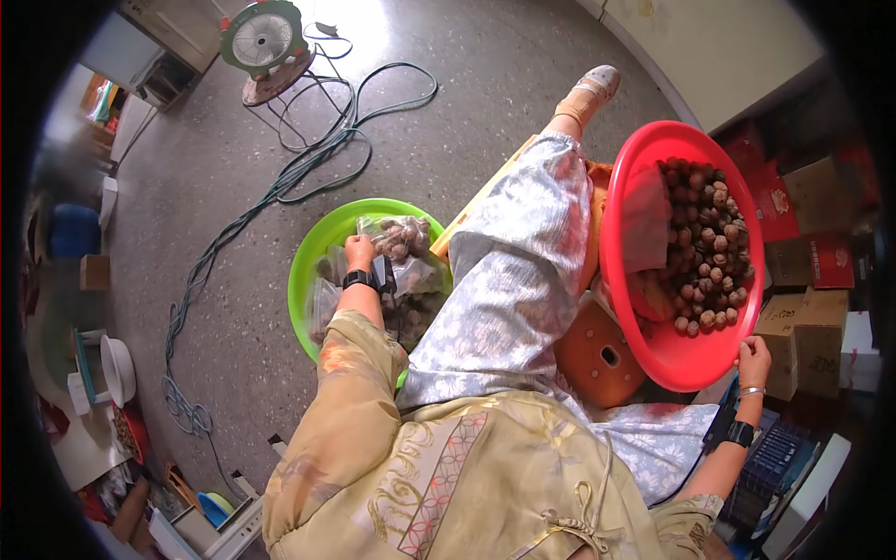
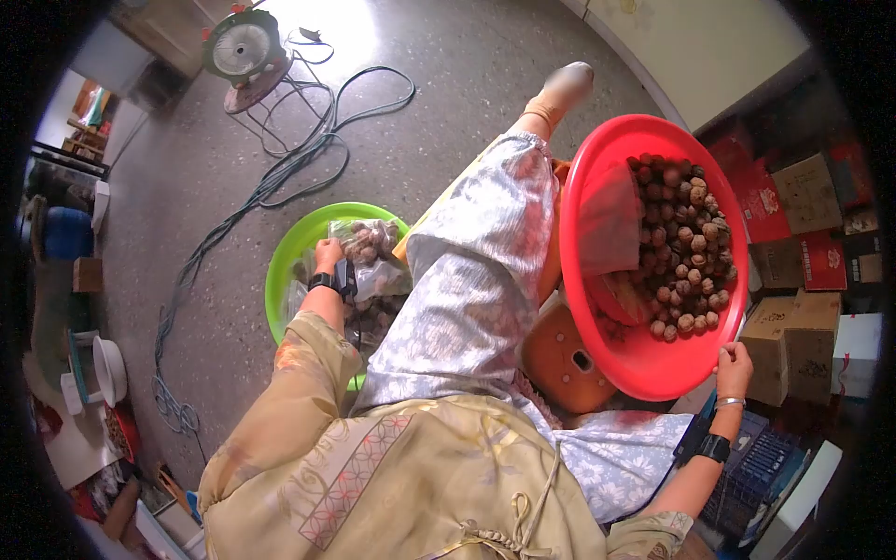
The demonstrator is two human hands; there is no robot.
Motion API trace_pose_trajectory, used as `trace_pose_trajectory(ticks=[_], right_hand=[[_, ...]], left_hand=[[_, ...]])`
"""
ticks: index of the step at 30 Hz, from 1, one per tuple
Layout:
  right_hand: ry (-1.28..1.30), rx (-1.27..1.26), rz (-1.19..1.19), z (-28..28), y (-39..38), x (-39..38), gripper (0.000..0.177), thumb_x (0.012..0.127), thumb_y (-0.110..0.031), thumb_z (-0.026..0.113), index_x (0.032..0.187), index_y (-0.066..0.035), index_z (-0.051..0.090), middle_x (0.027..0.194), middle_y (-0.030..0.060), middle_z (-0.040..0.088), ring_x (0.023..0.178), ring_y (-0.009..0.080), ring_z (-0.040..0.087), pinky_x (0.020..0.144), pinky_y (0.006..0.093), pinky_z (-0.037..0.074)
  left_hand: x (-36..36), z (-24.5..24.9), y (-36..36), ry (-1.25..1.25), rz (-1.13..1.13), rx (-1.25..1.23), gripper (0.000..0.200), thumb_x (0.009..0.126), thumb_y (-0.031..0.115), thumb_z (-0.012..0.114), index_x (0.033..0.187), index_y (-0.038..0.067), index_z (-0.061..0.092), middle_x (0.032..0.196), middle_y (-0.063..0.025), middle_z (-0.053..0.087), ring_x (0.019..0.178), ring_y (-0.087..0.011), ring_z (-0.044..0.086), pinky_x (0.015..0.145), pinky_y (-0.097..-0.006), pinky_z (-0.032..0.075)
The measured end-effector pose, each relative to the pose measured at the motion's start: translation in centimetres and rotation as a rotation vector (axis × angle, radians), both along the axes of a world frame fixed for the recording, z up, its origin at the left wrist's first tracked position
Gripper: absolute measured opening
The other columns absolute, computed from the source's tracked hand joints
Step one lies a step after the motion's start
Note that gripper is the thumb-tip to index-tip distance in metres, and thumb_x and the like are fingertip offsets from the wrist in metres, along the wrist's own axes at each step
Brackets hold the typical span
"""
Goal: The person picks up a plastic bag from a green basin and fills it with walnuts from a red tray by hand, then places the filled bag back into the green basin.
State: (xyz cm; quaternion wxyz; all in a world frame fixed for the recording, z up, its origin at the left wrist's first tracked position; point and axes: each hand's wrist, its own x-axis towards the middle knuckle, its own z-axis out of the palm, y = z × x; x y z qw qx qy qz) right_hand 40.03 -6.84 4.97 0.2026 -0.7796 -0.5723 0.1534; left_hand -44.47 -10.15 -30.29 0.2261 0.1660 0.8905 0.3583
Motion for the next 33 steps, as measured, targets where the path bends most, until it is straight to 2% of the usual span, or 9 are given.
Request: trace_pose_trajectory(ticks=[3, 10, 14, 25, 31, 33], right_hand=[[0.013, -0.006, -0.008, -0.1, 0.0, -0.1, 0.004, 0.09, -0.003, 0.058, 0.086, -0.004, 0.06, 0.068, -0.0005, 0.057, 0.05, 0.0063, 0.051, 0.044, 0.0218, 0.044], [0.037, -0.046, -0.026, 0.0, 0.0, -0.2, 0.002, 0.088, -0.002, 0.06, 0.086, -0.002, 0.061, 0.07, 0.0015, 0.057, 0.053, 0.0078, 0.052, 0.046, 0.024, 0.046], [0.036, -0.049, -0.023, 0.3, -0.1, -0.8, 0.002, 0.088, -0.002, 0.06, 0.086, -0.003, 0.061, 0.068, 0.0011, 0.056, 0.052, 0.008, 0.052, 0.046, 0.0242, 0.045], [0.027, -0.051, -0.018, 0.4, -0.2, -1.1, 0.004, 0.088, -0.001, 0.06, 0.085, -0.003, 0.06, 0.066, 0.001, 0.056, 0.051, 0.008, 0.052, 0.046, 0.0245, 0.045], [0.03, -0.06, -0.018, 0.1, -0.3, -0.6, 0.003, 0.088, -0.001, 0.06, 0.086, -0.003, 0.06, 0.067, 0.0009, 0.056, 0.052, 0.0079, 0.052, 0.047, 0.0248, 0.046], [0.041, -0.038, -0.033, 0.0, -0.2, -0.6, 0.003, 0.088, -0.001, 0.06, 0.085, -0.003, 0.06, 0.068, 0.0006, 0.056, 0.053, 0.0077, 0.052, 0.046, 0.0246, 0.046]], left_hand=[[0.2, -0.3, -0.6, 0.009, 0.0, -0.074, 0.027, 0.085, 0.029, 0.068, 0.091, 0.003, 0.067, 0.092, -0.018, 0.071, 0.085, -0.0316, 0.069, 0.08, -0.04, 0.052], [0.7, 0.5, -1.3, 0.086, 0.037, -0.019, 0.028, 0.085, 0.029, 0.067, 0.089, 0.002, 0.068, 0.094, -0.0197, 0.071, 0.087, -0.0329, 0.069, 0.081, -0.0411, 0.052], [0.7, 1.1, -1.0, 0.093, -0.017, -0.094, 0.027, 0.085, 0.028, 0.067, 0.09, 0.002, 0.068, 0.095, -0.0214, 0.071, 0.091, -0.0357, 0.068, 0.083, -0.0422, 0.051], [-1.2, -1.0, -1.2, 0.079, -0.02, -0.183, 0.028, 0.086, 0.028, 0.067, 0.096, 0.001, 0.067, 0.1, -0.0228, 0.07, 0.096, -0.0393, 0.066, 0.086, -0.0439, 0.051], [0.1, -1.1, -2.8, 0.141, 0.054, -0.147, 0.03, 0.085, 0.029, 0.068, 0.095, 0.0, 0.067, 0.099, -0.0243, 0.069, 0.095, -0.0387, 0.067, 0.085, -0.0443, 0.051], [0.8, -0.8, -3.5, 0.098, 0.181, -0.09, 0.031, 0.084, 0.03, 0.069, 0.093, 0.0, 0.068, 0.097, -0.0232, 0.07, 0.093, -0.0387, 0.067, 0.084, -0.0445, 0.051]])
